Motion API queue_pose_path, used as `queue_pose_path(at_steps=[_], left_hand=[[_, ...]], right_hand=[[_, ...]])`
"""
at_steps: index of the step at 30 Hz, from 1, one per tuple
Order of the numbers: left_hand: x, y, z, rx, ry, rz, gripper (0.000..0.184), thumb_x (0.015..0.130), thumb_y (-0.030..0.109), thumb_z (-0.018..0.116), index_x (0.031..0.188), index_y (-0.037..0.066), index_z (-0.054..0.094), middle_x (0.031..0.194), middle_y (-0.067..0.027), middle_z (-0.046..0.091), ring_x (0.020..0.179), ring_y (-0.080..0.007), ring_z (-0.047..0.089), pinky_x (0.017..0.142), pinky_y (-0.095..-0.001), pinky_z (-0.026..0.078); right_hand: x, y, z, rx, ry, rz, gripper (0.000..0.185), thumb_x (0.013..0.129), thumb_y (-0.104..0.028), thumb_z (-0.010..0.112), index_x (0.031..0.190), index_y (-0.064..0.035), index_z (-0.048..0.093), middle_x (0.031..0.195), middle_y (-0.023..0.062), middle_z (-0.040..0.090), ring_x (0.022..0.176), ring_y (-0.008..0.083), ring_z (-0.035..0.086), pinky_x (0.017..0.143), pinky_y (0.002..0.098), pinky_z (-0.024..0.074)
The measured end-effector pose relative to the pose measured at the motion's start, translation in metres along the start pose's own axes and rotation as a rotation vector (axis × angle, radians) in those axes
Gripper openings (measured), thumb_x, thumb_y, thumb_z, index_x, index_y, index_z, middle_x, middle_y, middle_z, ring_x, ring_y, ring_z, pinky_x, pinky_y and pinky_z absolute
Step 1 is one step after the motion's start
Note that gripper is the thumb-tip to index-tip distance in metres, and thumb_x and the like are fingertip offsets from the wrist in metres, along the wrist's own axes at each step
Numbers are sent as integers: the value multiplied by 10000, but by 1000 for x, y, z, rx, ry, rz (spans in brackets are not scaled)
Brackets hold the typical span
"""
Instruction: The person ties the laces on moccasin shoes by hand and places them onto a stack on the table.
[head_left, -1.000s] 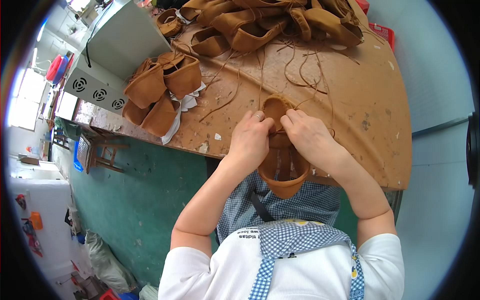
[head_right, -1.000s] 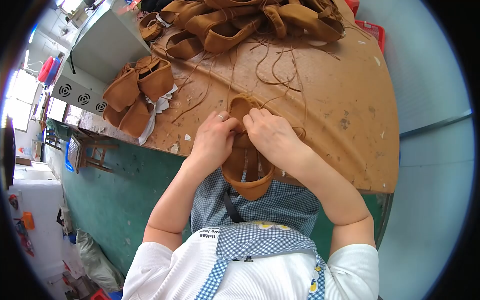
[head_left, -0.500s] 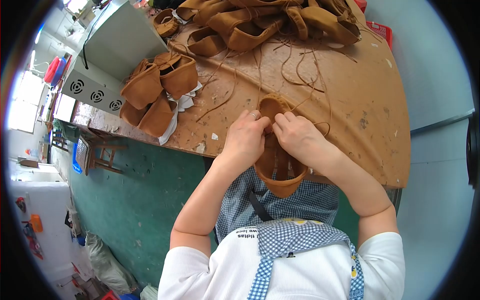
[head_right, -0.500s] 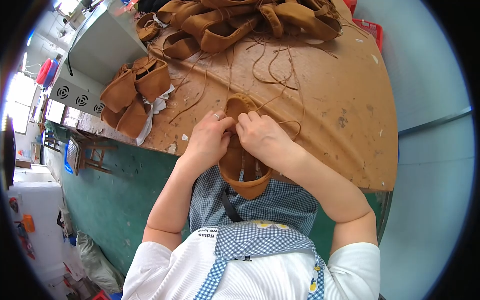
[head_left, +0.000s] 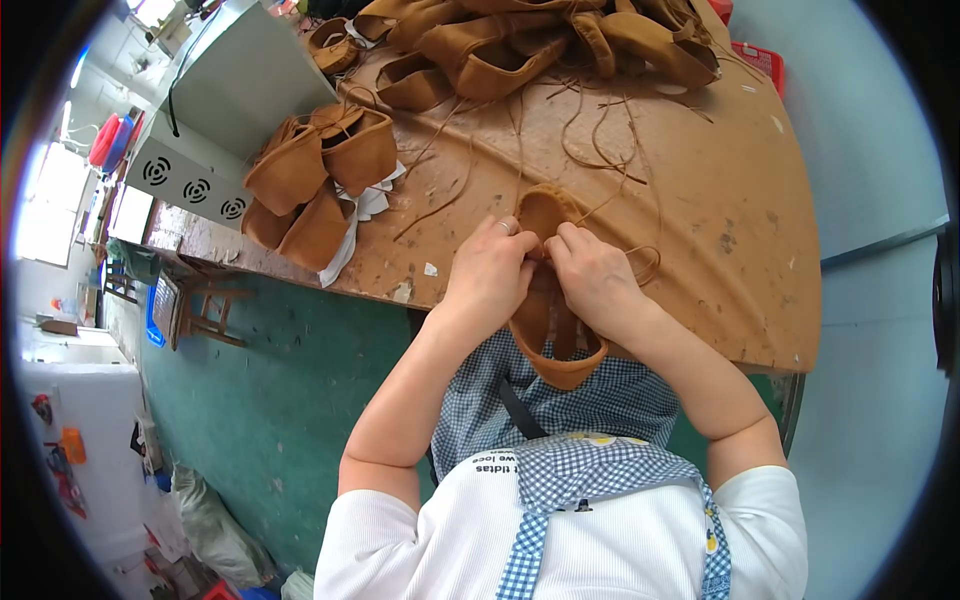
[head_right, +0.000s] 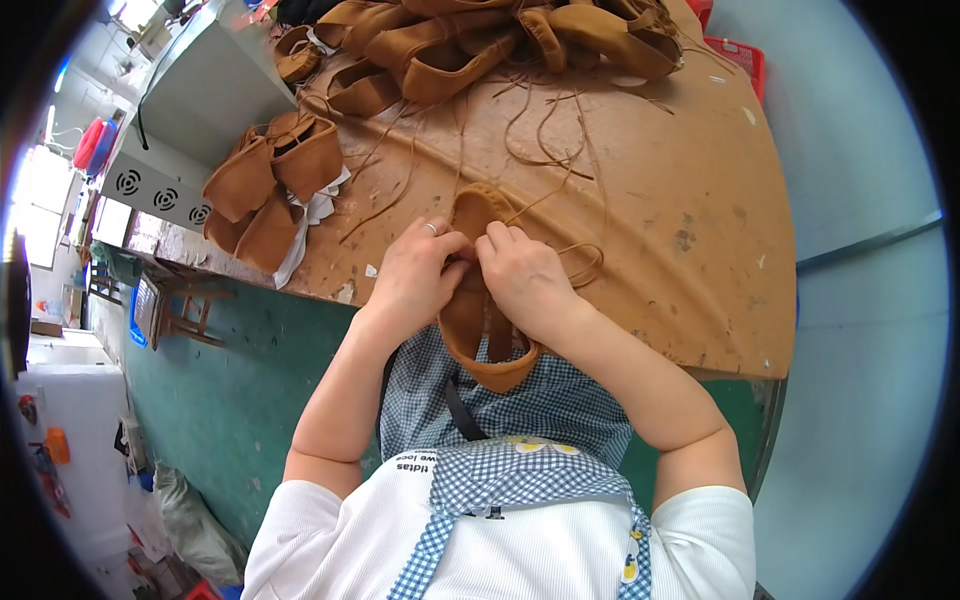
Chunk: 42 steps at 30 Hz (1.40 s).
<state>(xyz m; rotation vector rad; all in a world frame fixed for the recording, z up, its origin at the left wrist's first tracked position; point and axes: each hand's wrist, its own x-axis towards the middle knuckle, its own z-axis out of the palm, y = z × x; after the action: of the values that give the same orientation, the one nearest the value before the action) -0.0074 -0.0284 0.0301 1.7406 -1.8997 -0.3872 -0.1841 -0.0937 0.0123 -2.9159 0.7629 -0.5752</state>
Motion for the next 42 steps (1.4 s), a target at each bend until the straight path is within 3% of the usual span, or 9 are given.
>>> queue_pose_path(at_steps=[11, 17, 20, 23, 27, 33, 37, 40, 42], left_hand=[[10, 0, 1, 20, -21, 0, 105, 827, 61, 728, 913, 32, 674, 956, -124, 681, 983, -336, 624, 873, -447, 514], [29, -7, -10, 24, -205, 24, 102, 802, 110, 730, 868, 34, 719, 864, -137, 710, 901, -338, 678, 830, -450, 541], [29, -21, -20, 204, 49, 29, 102, 807, 137, 724, 836, 40, 735, 828, -138, 714, 850, -336, 693, 797, -446, 554], [33, -51, -42, 510, 421, -208, 64, 829, 163, 729, 815, 101, 737, 837, -82, 716, 839, -288, 693, 768, -429, 557], [25, -70, -77, 695, 676, -323, 79, 870, 199, 719, 858, 121, 727, 875, -38, 717, 852, -264, 701, 761, -419, 556], [0, -83, -86, 532, 842, -565, 115, 904, 224, 708, 884, 113, 729, 899, -32, 717, 824, -255, 712, 732, -426, 553], [-6, -61, -70, 478, 887, -419, 114, 908, 193, 728, 976, 101, 721, 896, -57, 707, 800, -250, 707, 720, -409, 550], [-9, -18, -37, 84, 588, -208, 85, 911, 160, 723, 918, 83, 688, 918, -95, 658, 819, -299, 681, 712, -431, 545], [-12, 8, -15, -15, 281, -195, 95, 891, 151, 743, 918, 78, 688, 946, -114, 650, 845, -318, 678, 741, -440, 550]], right_hand=[[-3, 3, 2, 127, 95, 91, 95, 833, -56, 681, 887, -24, 610, 941, 108, 577, 901, 258, 650, 696, 363, 570], [-4, 3, -2, 163, 74, 116, 63, 882, -77, 670, 893, -27, 634, 925, 106, 585, 906, 273, 647, 750, 391, 542], [-4, 5, -7, 213, 73, 122, 61, 894, -73, 660, 932, -26, 664, 939, 108, 595, 925, 286, 640, 796, 408, 526], [-5, 7, -8, 220, 33, 119, 85, 899, -65, 655, 967, -24, 686, 950, 109, 604, 951, 291, 635, 810, 413, 518], [-2, 8, -8, 248, 22, 136, 89, 922, -69, 651, 970, -14, 701, 962, 110, 617, 985, 295, 638, 837, 416, 529], [-1, 10, -11, 352, 29, 206, 93, 929, -84, 668, 974, -15, 711, 954, 108, 640, 967, 304, 662, 813, 425, 555], [1, 11, -9, 377, 51, 208, 69, 914, -85, 682, 946, -24, 684, 948, 107, 652, 936, 309, 673, 798, 427, 558], [4, 12, -9, 414, 55, 235, 62, 905, -84, 688, 925, -32, 661, 938, 107, 652, 916, 312, 674, 789, 427, 558], [3, 9, -8, 388, 72, 239, 63, 902, -82, 690, 918, -36, 651, 931, 111, 644, 903, 314, 671, 778, 426, 559]])
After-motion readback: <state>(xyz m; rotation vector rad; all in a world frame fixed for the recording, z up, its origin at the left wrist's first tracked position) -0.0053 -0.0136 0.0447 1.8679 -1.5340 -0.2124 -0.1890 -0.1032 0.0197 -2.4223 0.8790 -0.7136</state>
